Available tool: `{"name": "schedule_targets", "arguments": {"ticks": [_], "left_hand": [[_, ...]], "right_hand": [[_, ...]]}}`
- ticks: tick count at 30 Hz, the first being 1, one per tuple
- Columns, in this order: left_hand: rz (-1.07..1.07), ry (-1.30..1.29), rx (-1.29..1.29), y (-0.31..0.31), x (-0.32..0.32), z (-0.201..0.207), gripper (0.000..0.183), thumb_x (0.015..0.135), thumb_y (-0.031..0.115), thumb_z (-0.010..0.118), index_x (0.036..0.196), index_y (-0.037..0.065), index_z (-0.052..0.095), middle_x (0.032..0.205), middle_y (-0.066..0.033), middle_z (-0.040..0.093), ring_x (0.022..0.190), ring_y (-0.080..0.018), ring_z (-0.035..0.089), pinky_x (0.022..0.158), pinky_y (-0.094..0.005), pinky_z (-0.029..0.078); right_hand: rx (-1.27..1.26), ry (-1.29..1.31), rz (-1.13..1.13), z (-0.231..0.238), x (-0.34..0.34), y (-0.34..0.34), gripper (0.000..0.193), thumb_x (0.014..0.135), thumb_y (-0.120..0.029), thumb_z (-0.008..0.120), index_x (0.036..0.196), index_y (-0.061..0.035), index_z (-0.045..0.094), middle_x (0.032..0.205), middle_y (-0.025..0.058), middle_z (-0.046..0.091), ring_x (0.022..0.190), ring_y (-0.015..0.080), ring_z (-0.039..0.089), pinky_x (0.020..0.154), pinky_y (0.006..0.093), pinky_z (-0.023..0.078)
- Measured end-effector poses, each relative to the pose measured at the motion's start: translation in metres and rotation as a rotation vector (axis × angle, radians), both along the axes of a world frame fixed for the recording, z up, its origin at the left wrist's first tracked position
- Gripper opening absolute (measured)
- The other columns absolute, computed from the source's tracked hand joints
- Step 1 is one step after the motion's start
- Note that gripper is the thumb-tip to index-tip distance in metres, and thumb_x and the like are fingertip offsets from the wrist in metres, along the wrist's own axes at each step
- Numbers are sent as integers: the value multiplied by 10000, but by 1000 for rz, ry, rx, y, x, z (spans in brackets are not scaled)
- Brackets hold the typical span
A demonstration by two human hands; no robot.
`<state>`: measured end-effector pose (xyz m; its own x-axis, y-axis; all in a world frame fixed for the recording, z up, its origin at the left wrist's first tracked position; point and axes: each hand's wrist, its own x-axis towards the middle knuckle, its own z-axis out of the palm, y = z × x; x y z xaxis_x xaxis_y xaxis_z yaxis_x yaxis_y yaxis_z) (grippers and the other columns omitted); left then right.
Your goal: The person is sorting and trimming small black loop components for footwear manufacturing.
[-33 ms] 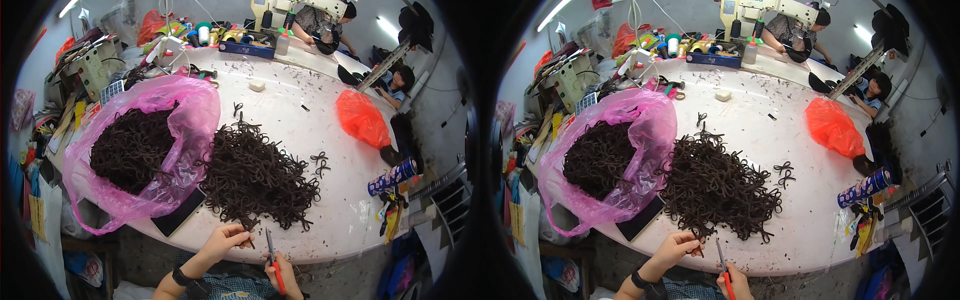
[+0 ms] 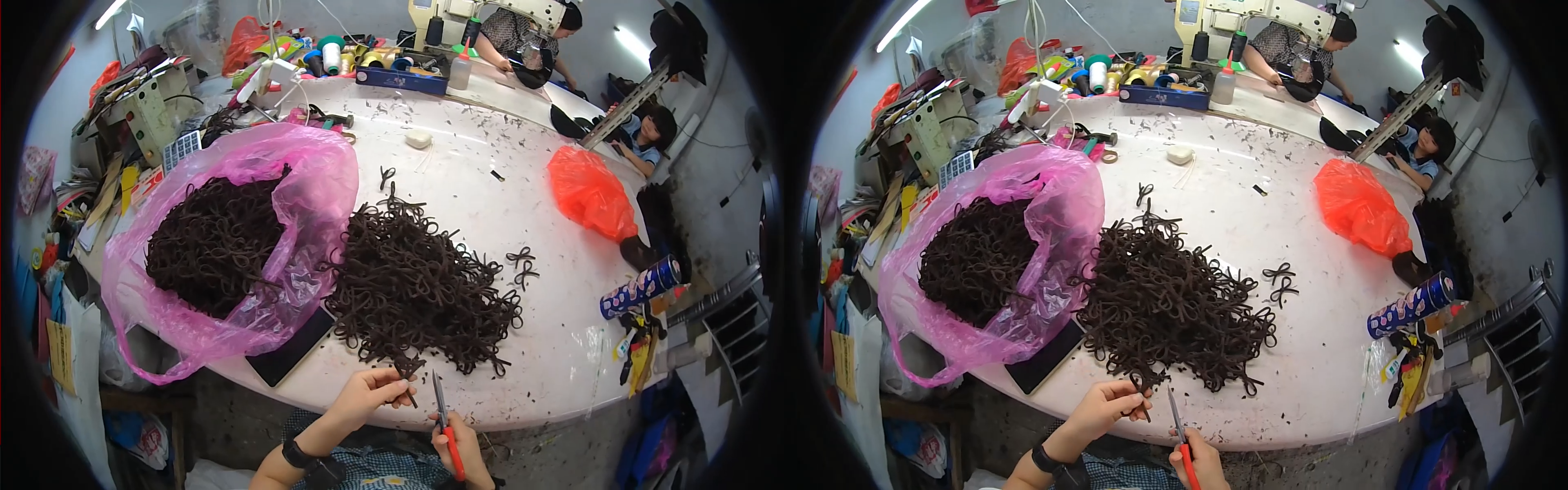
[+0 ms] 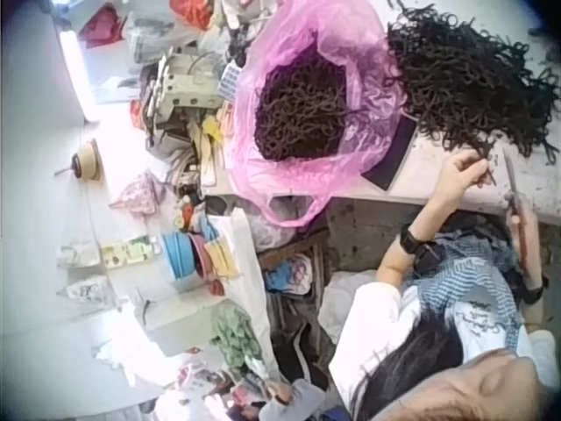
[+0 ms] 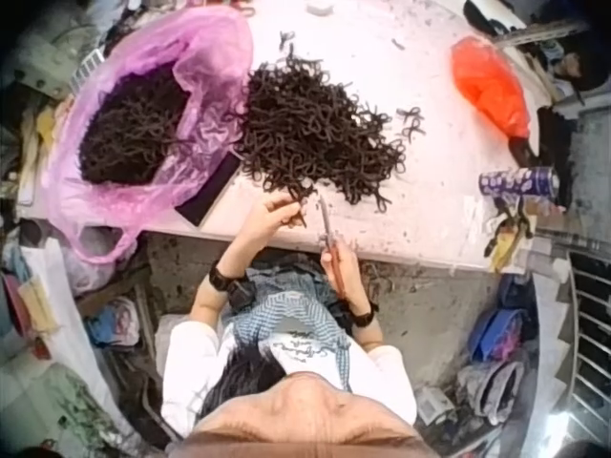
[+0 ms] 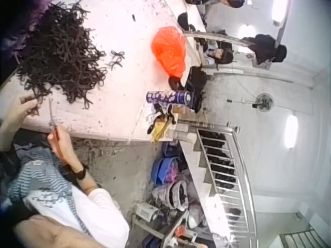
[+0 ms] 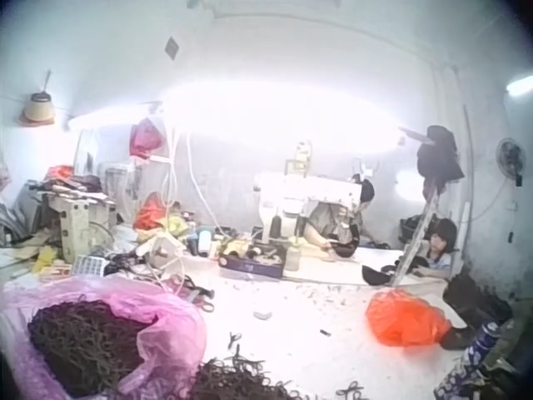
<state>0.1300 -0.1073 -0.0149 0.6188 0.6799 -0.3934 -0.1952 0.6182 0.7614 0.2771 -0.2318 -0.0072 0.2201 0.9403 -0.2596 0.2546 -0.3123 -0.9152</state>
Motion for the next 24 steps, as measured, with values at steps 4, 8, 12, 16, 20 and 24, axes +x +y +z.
{"name": "schedule_targets", "arguments": {"ticks": [4,8,12,16,20,24], "left_hand": [[-22,-21,-36,-7,5,2,201,803,73,507,942,-68,538,810,-103,592,655,-103,543,618,-209,431],[-37,-37,-49,-11,10,3,205,805,70,508,954,-67,536,820,-105,592,659,-104,543,627,-211,435],[-73,-57,-44,-14,11,1,218,822,112,509,976,-39,537,841,-78,582,717,-93,550,663,-204,443],[-77,-57,-32,-17,13,1,219,823,116,510,979,-36,538,837,-71,580,719,-92,547,666,-205,444],[-71,-41,-33,-17,13,-1,217,823,120,513,975,-31,545,827,-62,582,718,-89,544,657,-200,435],[-17,-4,2,-17,12,-8,212,816,127,527,955,-29,560,789,-46,582,714,-81,540,635,-196,421]], "right_hand": [[2,-41,2,1,-2,2,501,794,-481,462,964,-10,491,585,12,493,526,99,489,515,221,389],[19,-60,-18,1,-3,3,516,785,-497,467,953,-10,488,575,12,490,518,98,488,508,225,390],[35,-55,-23,1,-3,4,521,780,-506,469,940,-10,487,568,13,490,508,98,488,495,227,390],[45,-52,-37,-2,-3,3,536,767,-519,480,929,-9,489,547,13,486,498,91,492,477,223,388],[10,-49,-34,-2,0,-1,560,752,-534,491,939,-6,497,533,10,484,493,83,493,467,220,387],[-34,65,-72,-1,2,-3,576,754,-544,477,961,-7,493,535,12,486,486,86,491,461,219,383]]}}
